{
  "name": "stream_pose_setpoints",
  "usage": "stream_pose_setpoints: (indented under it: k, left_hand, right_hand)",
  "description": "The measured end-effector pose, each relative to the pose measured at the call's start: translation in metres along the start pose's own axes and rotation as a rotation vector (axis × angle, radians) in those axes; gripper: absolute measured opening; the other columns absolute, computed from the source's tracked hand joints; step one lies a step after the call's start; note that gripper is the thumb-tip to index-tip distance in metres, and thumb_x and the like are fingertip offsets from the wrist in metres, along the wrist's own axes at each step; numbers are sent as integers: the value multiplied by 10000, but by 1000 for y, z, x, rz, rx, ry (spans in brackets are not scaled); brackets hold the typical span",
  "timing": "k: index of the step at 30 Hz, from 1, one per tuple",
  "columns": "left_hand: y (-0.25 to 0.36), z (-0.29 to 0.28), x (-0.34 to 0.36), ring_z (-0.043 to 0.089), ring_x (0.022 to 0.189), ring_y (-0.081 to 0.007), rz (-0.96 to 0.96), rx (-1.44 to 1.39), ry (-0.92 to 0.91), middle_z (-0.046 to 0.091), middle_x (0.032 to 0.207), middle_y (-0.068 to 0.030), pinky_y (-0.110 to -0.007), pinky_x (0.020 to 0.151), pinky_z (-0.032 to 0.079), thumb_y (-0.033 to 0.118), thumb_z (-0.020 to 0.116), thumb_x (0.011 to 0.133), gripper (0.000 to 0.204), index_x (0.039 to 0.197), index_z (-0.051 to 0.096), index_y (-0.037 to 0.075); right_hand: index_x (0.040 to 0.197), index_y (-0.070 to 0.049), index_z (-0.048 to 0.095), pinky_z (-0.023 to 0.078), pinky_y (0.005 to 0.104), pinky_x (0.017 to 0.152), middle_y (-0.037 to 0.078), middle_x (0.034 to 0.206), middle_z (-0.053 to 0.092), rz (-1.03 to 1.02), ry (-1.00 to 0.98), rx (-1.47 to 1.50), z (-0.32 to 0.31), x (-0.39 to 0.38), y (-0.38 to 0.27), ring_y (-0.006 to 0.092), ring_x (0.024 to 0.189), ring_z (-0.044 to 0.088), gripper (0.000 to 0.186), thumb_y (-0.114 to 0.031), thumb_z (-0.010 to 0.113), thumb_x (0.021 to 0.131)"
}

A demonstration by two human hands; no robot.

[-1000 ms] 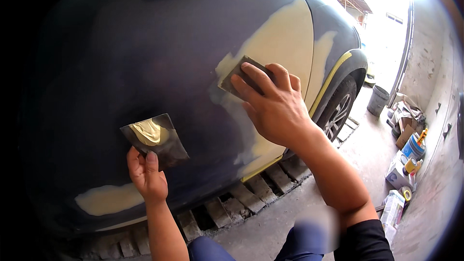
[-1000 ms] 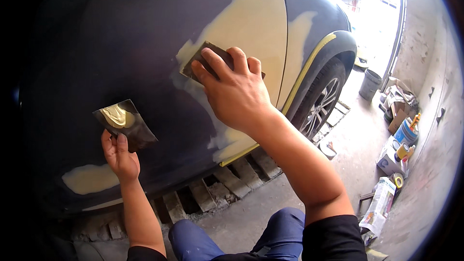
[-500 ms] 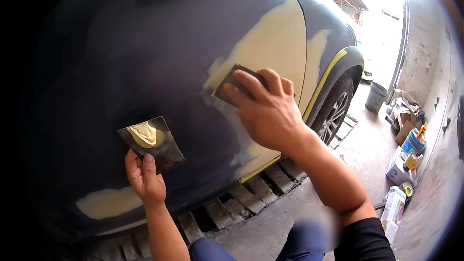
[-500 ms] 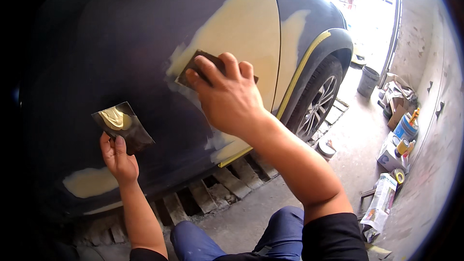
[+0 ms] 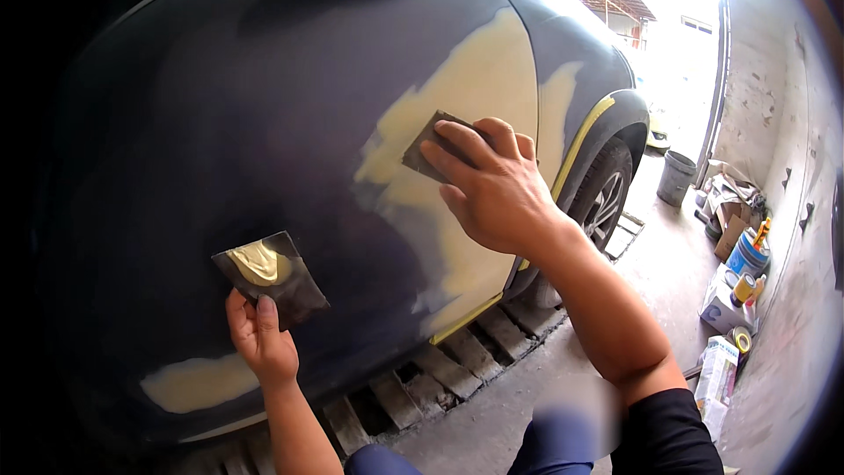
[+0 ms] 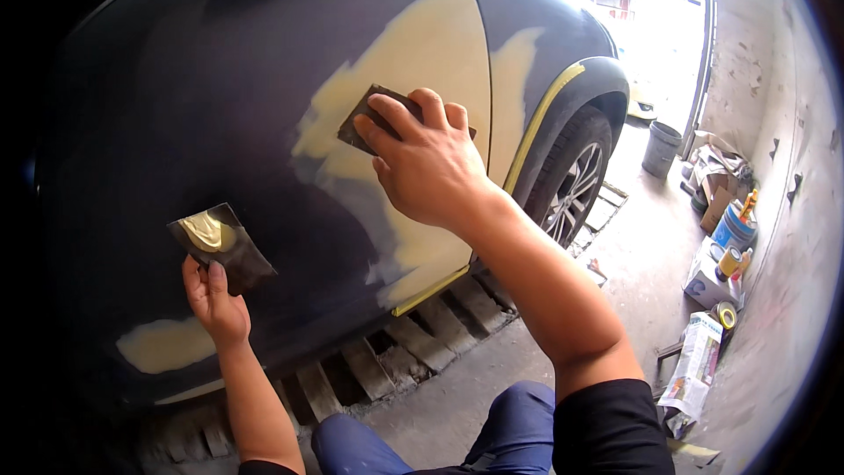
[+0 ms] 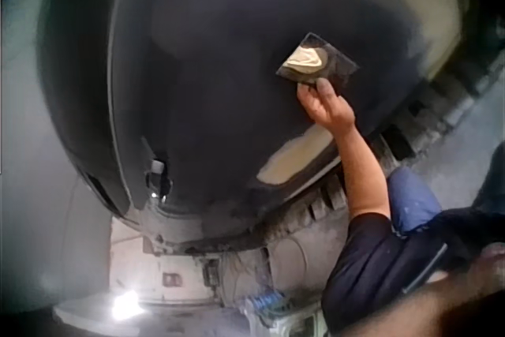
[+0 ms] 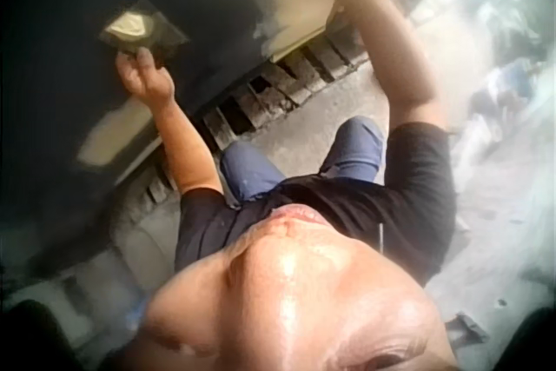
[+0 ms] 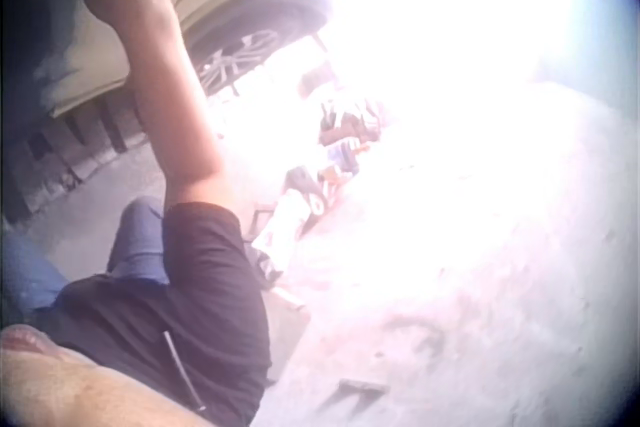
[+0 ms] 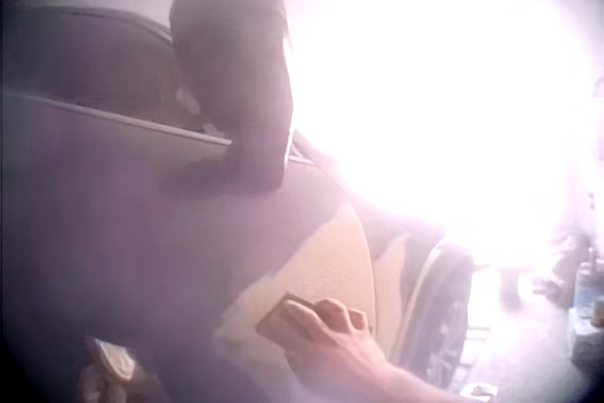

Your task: The person applies a beige body filler to the front fender of a dark gray car using a metal spreader. They repeatedly scoop filler from a smaller spreader and smooth it over the sanded area, gradually covering more of the fender surface.

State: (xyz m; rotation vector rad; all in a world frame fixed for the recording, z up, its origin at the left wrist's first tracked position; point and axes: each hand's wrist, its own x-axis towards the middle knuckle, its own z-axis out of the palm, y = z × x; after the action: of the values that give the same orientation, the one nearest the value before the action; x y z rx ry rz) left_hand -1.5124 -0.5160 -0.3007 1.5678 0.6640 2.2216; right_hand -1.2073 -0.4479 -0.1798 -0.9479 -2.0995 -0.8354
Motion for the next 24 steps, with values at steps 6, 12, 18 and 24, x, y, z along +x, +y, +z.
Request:
stream_pose_setpoints:
  k: [6,12,18,24]
  left_hand:
    - [3,0,1,554,1109,-159,34,19,-6,593,1207,-104,-319,1025,391,112,529,983,334,1285,476,-22]
    - [0,4,0,549,1123,-159,24,-23,-8,588,1220,-109,-322,1026,390,100,527,982,330,1283,476,-25]
    - [-5,-7,0,548,1137,-163,47,7,-22,581,1236,-94,-333,1029,399,89,521,984,331,1298,479,-8]
    - [-2,-1,0,548,1114,-151,36,-12,-15,588,1211,-90,-310,1020,393,80,522,981,316,1283,492,-11]
  right_hand:
    - [1367,-172,493,355,502,1012,62,1427,428,-6,124,53,-7,37,23,340,1267,382,469,-225,604,914]
    - [1374,-184,496,349,517,1028,52,1445,410,16,44,36,9,18,25,338,1278,367,477,-227,608,912]
    - [1367,-173,499,368,494,1009,50,1430,411,-35,106,74,-11,22,-6,337,1266,372,490,-236,623,898]
    - [1359,-176,499,377,486,981,61,1410,420,-3,69,55,18,12,-23,337,1253,381,498,-214,636,882]
